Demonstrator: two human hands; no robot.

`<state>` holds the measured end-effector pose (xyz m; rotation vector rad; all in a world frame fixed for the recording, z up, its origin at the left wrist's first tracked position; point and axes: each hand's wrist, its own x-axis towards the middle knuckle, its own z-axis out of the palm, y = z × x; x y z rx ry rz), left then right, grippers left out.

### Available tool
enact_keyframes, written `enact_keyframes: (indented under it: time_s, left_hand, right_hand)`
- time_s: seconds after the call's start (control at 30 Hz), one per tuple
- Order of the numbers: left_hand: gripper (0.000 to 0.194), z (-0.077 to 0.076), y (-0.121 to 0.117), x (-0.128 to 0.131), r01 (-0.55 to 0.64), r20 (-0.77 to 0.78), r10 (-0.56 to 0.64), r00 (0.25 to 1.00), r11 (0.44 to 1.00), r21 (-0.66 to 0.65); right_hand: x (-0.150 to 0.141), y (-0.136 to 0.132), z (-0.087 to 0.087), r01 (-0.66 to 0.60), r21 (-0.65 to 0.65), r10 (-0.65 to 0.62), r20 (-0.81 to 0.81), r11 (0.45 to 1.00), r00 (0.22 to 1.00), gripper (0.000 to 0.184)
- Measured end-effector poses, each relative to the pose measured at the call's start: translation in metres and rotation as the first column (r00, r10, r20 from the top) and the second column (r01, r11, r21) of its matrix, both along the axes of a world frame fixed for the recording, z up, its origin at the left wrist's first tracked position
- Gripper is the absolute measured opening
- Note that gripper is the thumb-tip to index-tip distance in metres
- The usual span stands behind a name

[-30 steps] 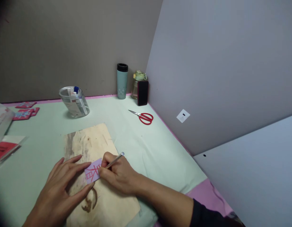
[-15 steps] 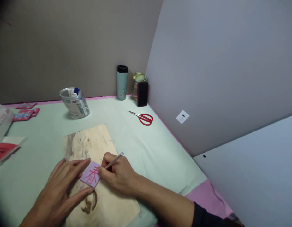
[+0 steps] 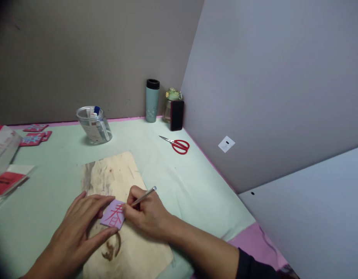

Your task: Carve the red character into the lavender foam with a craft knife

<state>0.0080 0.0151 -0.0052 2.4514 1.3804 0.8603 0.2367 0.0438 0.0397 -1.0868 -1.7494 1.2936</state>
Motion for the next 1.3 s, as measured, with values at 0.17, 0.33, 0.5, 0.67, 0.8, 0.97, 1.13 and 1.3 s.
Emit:
enact_keyframes:
  time_s: [0.17,0.33,0.5,0.67,0.8,0.97,1.13,1.3]
  left_hand:
    - [0.052,-0.0003,-0.0016,0.0018,-0.052,0.03,0.053,0.998,0.998,-0.035]
    - [0.052,0.0003,-0.0027,0.0043,-0.051,0.025,0.052,0.998,0.997,-0.051]
    - [0.053,0.0015,-0.0052,0.0055,-0.056,0.031,0.058,0.998,0.996,-0.066]
    - [0.052,0.0024,-0.0044,0.0066,-0.055,0.036,0.058,0.998,0.996,-0.066]
    - [0.053,0.002,-0.0039,0.0066,-0.05,0.032,0.053,0.998,0.996,-0.075]
    - [0.054,0.0003,-0.0056,0.0062,-0.054,0.031,0.056,0.998,0.996,-0.065]
    - [0.053,0.0004,-0.0064,0.0061,-0.075,0.018,0.075,0.997,0.997,-0.02]
    - [0.051,-0.0006,-0.0077,0.0003,-0.072,-0.001,0.072,0.997,0.997,0.01]
  right_hand:
    - [0.0005,-0.0008,0.002,-0.023,0.016,0.023,0.02,1.0,1.0,0.02]
    - [0.0026,-0.0019,0.0073,-0.037,0.0,0.037,0.046,0.999,0.998,0.02]
    - [0.005,-0.0022,0.0071,-0.055,-0.015,0.055,0.021,0.998,0.998,0.02]
    - [0.0055,-0.0008,0.0041,-0.056,-0.015,0.056,0.018,0.998,0.998,0.02]
    - [0.0056,-0.0005,0.004,-0.06,-0.013,0.061,0.021,0.998,0.998,0.02]
    - [0.0056,-0.0009,0.0038,-0.056,-0.005,0.057,0.031,0.998,0.998,0.019]
    - [0.0013,-0.0019,0.0027,-0.011,-0.031,0.013,0.039,0.999,0.999,0.017]
    - [-0.001,-0.0029,0.0046,0.023,-0.041,-0.021,0.055,0.999,0.998,0.015]
